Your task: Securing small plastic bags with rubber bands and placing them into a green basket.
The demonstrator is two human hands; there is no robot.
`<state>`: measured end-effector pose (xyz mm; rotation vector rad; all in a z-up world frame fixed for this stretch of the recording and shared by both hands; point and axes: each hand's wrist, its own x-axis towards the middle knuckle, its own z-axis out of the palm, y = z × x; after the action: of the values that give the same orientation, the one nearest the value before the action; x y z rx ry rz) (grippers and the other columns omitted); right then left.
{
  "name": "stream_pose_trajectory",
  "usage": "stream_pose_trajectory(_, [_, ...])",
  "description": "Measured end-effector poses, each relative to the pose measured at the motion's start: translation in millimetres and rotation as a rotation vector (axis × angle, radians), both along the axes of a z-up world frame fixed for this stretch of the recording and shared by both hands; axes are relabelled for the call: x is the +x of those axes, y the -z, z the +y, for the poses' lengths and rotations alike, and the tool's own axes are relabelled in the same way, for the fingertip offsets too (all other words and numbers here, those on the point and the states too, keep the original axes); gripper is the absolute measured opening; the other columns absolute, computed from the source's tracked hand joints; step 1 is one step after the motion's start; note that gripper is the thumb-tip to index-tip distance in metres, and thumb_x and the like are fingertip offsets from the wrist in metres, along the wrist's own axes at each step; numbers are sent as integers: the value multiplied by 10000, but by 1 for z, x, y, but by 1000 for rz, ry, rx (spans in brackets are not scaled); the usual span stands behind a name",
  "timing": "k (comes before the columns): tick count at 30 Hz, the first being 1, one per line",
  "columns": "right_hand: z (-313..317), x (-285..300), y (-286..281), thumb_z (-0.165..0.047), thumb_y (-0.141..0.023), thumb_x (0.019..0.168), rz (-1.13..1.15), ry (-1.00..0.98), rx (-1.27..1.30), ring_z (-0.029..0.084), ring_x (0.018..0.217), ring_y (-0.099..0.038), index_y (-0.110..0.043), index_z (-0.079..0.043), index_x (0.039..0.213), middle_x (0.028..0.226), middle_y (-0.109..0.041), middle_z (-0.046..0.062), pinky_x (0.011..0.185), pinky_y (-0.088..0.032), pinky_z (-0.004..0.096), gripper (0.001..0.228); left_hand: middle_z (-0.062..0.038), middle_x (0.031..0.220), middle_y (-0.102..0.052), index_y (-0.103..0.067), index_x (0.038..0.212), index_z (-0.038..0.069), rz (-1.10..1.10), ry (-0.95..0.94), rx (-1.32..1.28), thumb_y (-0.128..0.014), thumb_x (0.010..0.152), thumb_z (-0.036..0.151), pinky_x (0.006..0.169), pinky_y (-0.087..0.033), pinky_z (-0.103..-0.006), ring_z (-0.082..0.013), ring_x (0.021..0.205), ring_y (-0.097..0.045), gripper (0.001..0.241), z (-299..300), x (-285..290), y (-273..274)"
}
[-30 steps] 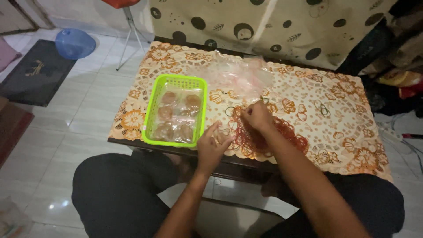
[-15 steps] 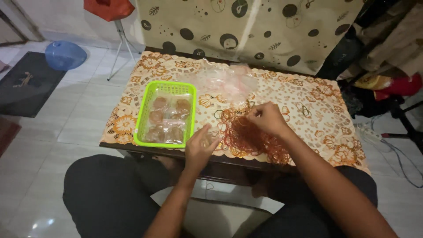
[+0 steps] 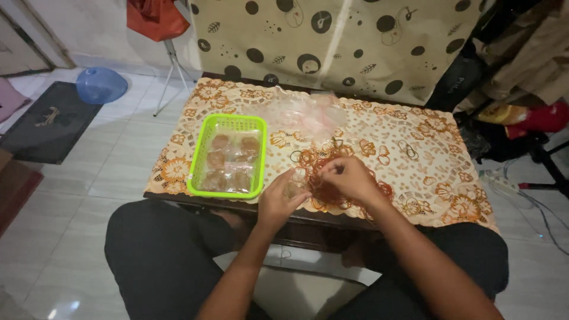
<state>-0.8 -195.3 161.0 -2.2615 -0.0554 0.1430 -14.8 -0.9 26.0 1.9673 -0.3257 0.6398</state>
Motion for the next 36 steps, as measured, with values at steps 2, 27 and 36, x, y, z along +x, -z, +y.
stream_pose_trajectory(2, [-2, 9, 14, -223, -775, 749, -24, -32, -9, 212, 784, -677, -825, -113, 930, 774, -761, 73, 755, -539, 360, 218, -118, 1228, -723, -679, 1301, 95, 13, -26, 27, -952, 689, 378, 934, -577, -398, -292, 1139, -700, 728, -4, 2, 4])
stream_pose_trajectory(27, [13, 14, 28, -194, -680, 820, -219, -172, -247, 367, 892, -738, -808, -177, 927, 870, -781, 100, 771, -582, 431, 167, -132, 1228, -714, -655, 1336, 73, 40, 20, 79, -942, 694, 281, 922, -593, -410, -309, 1146, -696, 733, -17, 1, 1])
stream_pose_trajectory(36, [19, 22, 43, -192, -721, 806, -251, -187, -296, 363, 901, -739, -814, -178, 903, 876, -783, 100, 777, -586, 431, 135, -166, 1212, -709, -648, 1355, 82, 99, 21, 28, -937, 701, 286, 948, -580, -455, -357, 1152, -685, 744, -11, 9, 13])
